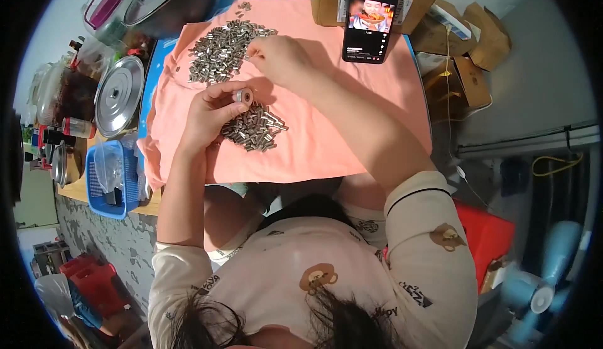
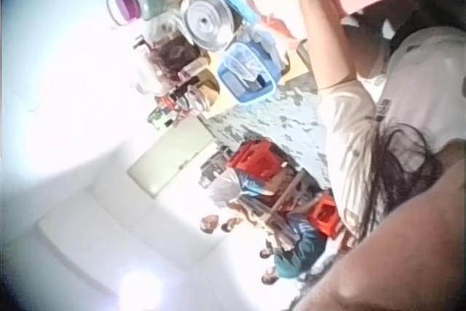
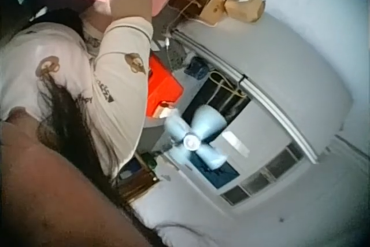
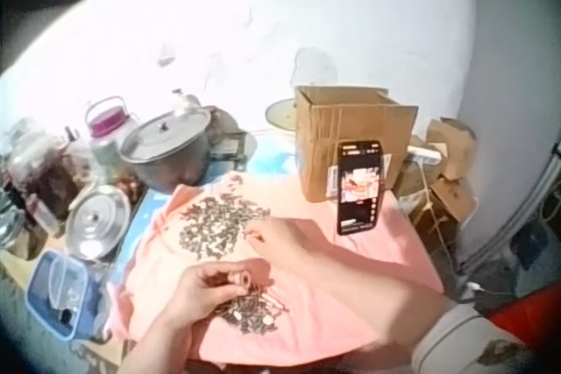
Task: Sorting small metal hardware components into a container.
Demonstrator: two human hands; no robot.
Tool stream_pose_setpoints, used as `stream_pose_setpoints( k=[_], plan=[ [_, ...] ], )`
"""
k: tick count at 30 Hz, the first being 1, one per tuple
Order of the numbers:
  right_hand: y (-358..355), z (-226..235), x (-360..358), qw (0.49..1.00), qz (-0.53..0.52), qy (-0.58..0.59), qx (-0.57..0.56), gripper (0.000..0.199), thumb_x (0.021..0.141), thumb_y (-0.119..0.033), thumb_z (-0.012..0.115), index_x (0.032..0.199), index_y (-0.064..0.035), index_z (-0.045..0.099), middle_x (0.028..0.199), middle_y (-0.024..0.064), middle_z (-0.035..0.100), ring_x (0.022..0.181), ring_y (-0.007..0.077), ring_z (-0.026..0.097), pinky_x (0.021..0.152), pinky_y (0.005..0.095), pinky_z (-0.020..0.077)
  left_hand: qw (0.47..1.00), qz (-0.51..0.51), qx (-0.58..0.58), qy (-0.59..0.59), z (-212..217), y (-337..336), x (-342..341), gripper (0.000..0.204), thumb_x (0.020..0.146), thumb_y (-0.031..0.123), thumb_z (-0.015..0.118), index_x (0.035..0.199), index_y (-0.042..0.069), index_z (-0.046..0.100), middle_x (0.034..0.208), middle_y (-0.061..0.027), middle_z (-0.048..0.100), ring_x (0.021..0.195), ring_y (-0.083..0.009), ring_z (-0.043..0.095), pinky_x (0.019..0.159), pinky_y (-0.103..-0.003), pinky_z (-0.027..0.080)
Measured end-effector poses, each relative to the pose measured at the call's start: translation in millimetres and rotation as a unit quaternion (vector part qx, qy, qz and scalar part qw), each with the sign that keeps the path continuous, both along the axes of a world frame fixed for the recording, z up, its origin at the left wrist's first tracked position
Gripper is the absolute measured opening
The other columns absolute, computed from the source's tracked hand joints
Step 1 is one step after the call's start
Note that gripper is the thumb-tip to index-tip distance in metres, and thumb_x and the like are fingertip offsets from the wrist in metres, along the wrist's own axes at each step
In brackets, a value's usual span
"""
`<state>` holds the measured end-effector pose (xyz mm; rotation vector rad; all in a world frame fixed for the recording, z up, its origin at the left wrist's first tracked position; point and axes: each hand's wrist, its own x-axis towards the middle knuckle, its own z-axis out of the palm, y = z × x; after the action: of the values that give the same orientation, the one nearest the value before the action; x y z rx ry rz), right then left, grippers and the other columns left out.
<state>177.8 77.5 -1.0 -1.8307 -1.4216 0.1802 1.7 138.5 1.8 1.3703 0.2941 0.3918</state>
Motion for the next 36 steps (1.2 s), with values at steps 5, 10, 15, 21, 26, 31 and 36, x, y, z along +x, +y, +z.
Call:
stream_pose_setpoints(
  k=[5,10,15,21,26,31,36],
  plan=[
    [14,-7,-12,0.992,-0.016,-0.121,0.019,0.010,0.071,-0.010,0.051,0.072,-0.0060,0.060,0.073,0.0140,0.058,0.074,0.0297,0.057,0.067,0.0397,0.0451,1.000,-0.003,0.013,-0.003,2,1,-1,0.032,0.073,-0.004,0.061,0.105,-0.003,0.054,0.087,-0.0030,0.058,0.079,-0.0082,0.055,0.073,-0.020,0.046],
    [0,-8,-3,0.981,0.004,-0.187,-0.040,0.010,0.070,-0.010,0.054,0.076,-0.0048,0.060,0.075,0.0102,0.059,0.072,0.0281,0.056,0.064,0.0377,0.0447,1.000,0.002,0.014,0.003,3,1,0,0.031,0.073,-0.004,0.062,0.104,-0.003,0.055,0.086,-0.0021,0.058,0.078,-0.0072,0.054,0.072,-0.020,0.046],
    [-29,21,-20,0.992,0.005,-0.119,-0.045,0.008,0.072,-0.009,0.056,0.077,-0.0033,0.059,0.074,0.0083,0.059,0.068,0.0205,0.058,0.059,0.0316,0.0461,0.999,0.028,0.019,0.000,-3,6,0,0.030,0.073,-0.003,0.062,0.103,-0.003,0.055,0.083,-0.0010,0.057,0.076,-0.0067,0.054,0.069,-0.019,0.046],
    [-31,12,-29,0.940,0.129,0.314,-0.006,0.006,0.075,-0.002,0.057,0.079,0.0009,0.058,0.075,0.0053,0.060,0.070,0.0093,0.058,0.064,0.0216,0.0482,0.998,0.054,-0.008,-0.012,-5,8,2,0.030,0.075,-0.002,0.061,0.103,-0.004,0.054,0.081,-0.0013,0.056,0.073,-0.0069,0.053,0.068,-0.018,0.045],
    [-36,18,-36,0.976,0.109,0.189,0.018,0.005,0.073,-0.002,0.059,0.076,0.0009,0.057,0.072,0.0061,0.060,0.066,0.0113,0.058,0.060,0.0230,0.0482,0.998,0.053,-0.016,-0.016,-5,7,3,0.029,0.075,-0.003,0.061,0.103,-0.004,0.054,0.085,-0.0051,0.059,0.076,-0.0088,0.056,0.069,-0.019,0.046],
    [-36,18,-46,0.994,0.061,-0.012,0.094,0.009,0.067,-0.007,0.062,0.073,-0.0023,0.057,0.066,0.0096,0.057,0.057,0.0207,0.055,0.052,0.0295,0.0439,0.996,0.080,0.022,0.010,-4,5,0,0.029,0.074,-0.002,0.062,0.102,-0.005,0.055,0.082,-0.0046,0.059,0.075,-0.0085,0.056,0.068,-0.019,0.047],
    [-38,19,-49,0.996,0.053,-0.035,0.065,0.008,0.069,-0.008,0.060,0.068,-0.0017,0.056,0.064,0.0099,0.057,0.060,0.0225,0.056,0.056,0.0316,0.0455,0.995,0.080,0.058,0.029,-1,2,1,0.030,0.072,-0.002,0.063,0.101,-0.005,0.056,0.081,-0.0038,0.059,0.072,-0.0077,0.055,0.066,-0.019,0.047]
  ],
)
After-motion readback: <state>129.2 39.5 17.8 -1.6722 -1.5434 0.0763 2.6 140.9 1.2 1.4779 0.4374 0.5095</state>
